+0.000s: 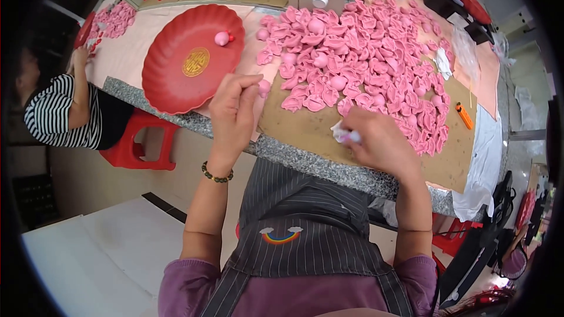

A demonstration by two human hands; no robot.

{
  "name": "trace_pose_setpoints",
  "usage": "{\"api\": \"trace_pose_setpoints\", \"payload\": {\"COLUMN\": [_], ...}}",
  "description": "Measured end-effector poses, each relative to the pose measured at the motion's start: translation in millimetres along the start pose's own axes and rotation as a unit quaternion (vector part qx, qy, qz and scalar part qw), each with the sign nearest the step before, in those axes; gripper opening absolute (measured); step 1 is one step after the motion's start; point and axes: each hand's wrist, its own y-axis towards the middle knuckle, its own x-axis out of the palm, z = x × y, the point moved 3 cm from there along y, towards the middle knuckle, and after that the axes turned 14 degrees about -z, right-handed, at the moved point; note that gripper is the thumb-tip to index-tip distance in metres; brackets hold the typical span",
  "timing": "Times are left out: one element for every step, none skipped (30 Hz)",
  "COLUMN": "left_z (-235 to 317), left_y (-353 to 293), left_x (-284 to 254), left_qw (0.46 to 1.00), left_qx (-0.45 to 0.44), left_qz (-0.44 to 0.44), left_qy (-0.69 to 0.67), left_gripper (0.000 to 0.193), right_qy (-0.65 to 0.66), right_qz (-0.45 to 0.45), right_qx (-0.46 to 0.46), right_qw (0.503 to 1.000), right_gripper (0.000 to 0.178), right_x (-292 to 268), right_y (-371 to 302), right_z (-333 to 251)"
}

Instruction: Apply glue to small pink components and assemble them into units before placing them on a production machine.

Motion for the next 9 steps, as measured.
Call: {"api": "trace_pose_setpoints", "payload": {"left_z": [0.5,-3.4,-3.5,-1.5,-0.3,-2.3,-7.0,-9.6,-11.7], "left_y": [-2.5,-5.4,-5.2,-3.8,-2.3,-1.2,0.0,1.8,1.7], "left_x": [1.1,2.7,3.4,6.2,9.5,10.3,10.9,11.5,9.7], "left_qw": [0.997,0.993,0.994,0.978,0.954,0.954,0.955,0.956,0.963], "left_qx": [0.015,0.007,0.011,0.031,0.049,0.056,0.048,0.039,-0.01], "left_qz": [-0.017,-0.034,-0.03,-0.05,-0.069,-0.065,-0.084,-0.103,-0.126], "left_qy": [0.077,0.109,0.109,0.2,0.289,0.286,0.28,0.273,0.239], "left_gripper": [0.017,0.021,0.021,0.022,0.023,0.023,0.026,0.028,0.029], "right_qy": [-0.064,-0.085,-0.09,-0.093,-0.096,-0.109,-0.115,-0.116,-0.113], "right_qz": [-0.039,-0.053,-0.05,-0.038,-0.026,-0.03,-0.025,-0.028,-0.033], "right_qx": [0.022,0.04,0.039,0.035,0.032,0.065,0.068,0.106,0.141], "right_qw": [0.997,0.994,0.994,0.994,0.995,0.992,0.991,0.987,0.983], "right_gripper": [0.02,0.019,0.019,0.018,0.018,0.019,0.019,0.02,0.021], "right_x": [5.4,7.8,8.1,7.1,5.8,4.8,3.5,2.8,4.2], "right_y": [-2.5,-6.5,-11.0,-15.7,-20.0,-24.9,-29.2,-33.4,-36.0], "right_z": [-4.1,-5.7,-6.6,-7.3,-7.8,-6.6,-5.9,-2.0,1.9]}}
